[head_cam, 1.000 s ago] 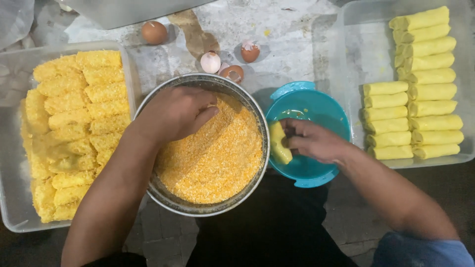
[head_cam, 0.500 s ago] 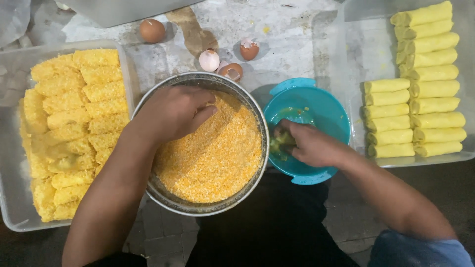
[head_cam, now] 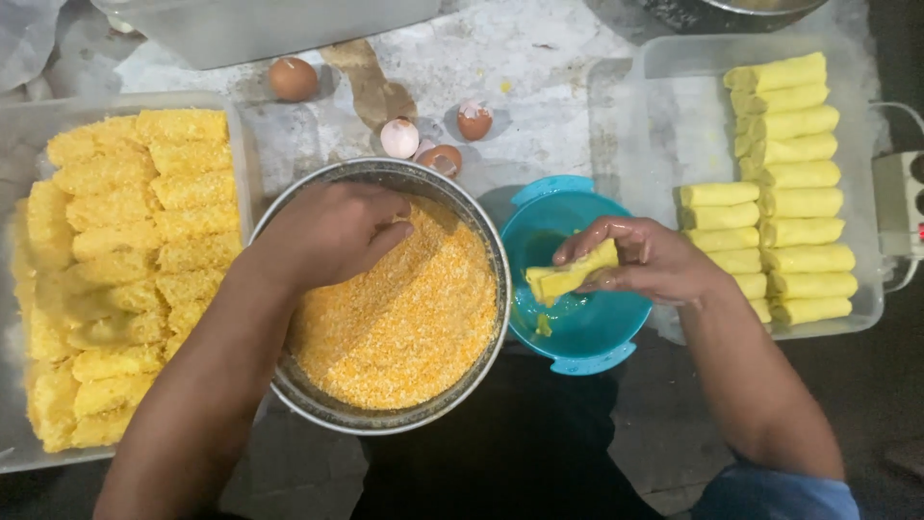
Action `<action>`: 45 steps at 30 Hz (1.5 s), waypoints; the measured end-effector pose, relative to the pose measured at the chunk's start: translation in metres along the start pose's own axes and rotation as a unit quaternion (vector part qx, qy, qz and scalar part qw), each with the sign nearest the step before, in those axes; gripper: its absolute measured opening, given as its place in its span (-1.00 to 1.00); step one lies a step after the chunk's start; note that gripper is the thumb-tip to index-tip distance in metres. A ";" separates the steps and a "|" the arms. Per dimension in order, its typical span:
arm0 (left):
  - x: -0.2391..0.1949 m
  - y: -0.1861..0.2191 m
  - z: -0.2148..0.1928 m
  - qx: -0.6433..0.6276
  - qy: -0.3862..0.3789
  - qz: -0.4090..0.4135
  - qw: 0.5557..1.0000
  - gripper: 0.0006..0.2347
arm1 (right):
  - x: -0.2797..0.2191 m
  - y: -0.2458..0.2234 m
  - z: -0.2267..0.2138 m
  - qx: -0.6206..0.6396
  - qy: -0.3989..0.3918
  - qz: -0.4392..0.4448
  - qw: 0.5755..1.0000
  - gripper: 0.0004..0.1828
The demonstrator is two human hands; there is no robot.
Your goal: The person repeatedly picks up yellow rolled food items, dips them in a bowl of beaten egg, then coats them in a bowl of breadcrumbs before placing them into a tray. The process is repeated continuously throughout the clip.
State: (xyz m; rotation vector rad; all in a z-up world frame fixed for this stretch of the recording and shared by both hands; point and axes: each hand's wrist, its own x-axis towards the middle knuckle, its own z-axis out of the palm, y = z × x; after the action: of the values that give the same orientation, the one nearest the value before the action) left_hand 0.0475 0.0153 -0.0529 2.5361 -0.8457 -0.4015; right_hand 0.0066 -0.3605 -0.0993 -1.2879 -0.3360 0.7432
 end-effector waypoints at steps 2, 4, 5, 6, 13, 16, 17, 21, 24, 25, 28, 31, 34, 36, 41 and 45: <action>0.001 0.002 -0.002 0.006 -0.009 -0.006 1.000 -0.78 | -0.007 0.018 -0.007 0.063 0.026 -0.024 0.997 -0.69; 0.001 0.007 -0.006 0.002 -0.021 -0.025 0.999 -0.77 | -0.013 0.041 -0.012 0.144 0.098 -0.024 0.984 -0.79; 0.002 0.008 -0.008 0.002 -0.020 -0.022 1.000 -0.77 | -0.013 0.038 -0.007 0.142 0.100 -0.025 0.984 -0.79; 0.001 0.008 -0.008 0.003 -0.021 -0.025 0.999 -0.78 | -0.013 0.037 0.000 0.166 0.139 -0.016 0.976 -0.86; 0.001 0.009 -0.007 0.020 -0.027 -0.027 0.999 -0.79 | -0.012 0.044 0.010 0.206 0.275 -0.022 0.939 -0.90; 0.000 0.008 -0.007 0.018 -0.028 -0.026 0.999 -0.78 | -0.011 0.041 0.009 0.220 0.291 -0.017 0.931 -0.73; 0.001 0.008 -0.007 0.019 -0.027 -0.026 0.999 -0.78 | -0.010 0.039 0.013 0.219 0.291 -0.018 0.931 -0.73; 0.001 0.006 -0.006 0.012 -0.022 -0.026 0.999 -0.78 | -0.012 0.050 0.011 0.224 0.284 -0.043 0.931 -0.65; 0.000 0.006 -0.006 0.007 -0.025 -0.032 0.999 -0.77 | -0.014 0.073 -0.001 0.200 0.282 -0.084 0.935 -0.60; 0.000 0.006 -0.006 0.008 -0.031 -0.038 0.999 -0.77 | -0.014 0.081 -0.004 0.187 0.292 -0.100 0.932 -0.57; -0.002 0.005 -0.007 0.005 -0.031 -0.031 0.999 -0.77 | -0.005 0.065 0.013 0.194 0.320 -0.121 0.919 -0.75; -0.005 0.004 -0.005 -0.005 0.003 -0.026 1.000 -0.78 | -0.006 0.060 0.016 0.170 0.347 -0.054 0.921 -0.81; -0.005 -0.004 0.001 0.029 -0.023 -0.028 0.999 -0.79 | -0.007 0.033 0.028 0.141 0.285 -0.040 0.947 -0.60; -0.008 -0.007 0.003 0.014 -0.024 -0.044 0.999 -0.77 | 0.002 0.021 0.041 0.086 0.242 -0.063 0.964 -0.77; -0.006 -0.016 0.015 -0.019 -0.060 -0.072 0.995 -0.66 | 0.045 -0.041 0.119 -0.227 0.184 -0.155 0.944 -0.87; -0.007 -0.014 0.011 -0.054 -0.087 -0.074 0.992 -0.59 | 0.064 -0.035 0.149 -0.472 -0.026 -0.293 0.831 -0.86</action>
State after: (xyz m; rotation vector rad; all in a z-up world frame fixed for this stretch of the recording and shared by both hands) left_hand 0.0447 0.0263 -0.0682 2.4965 -0.6789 -0.7051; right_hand -0.0276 -0.2111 -0.0363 -1.9379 -1.1904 0.0283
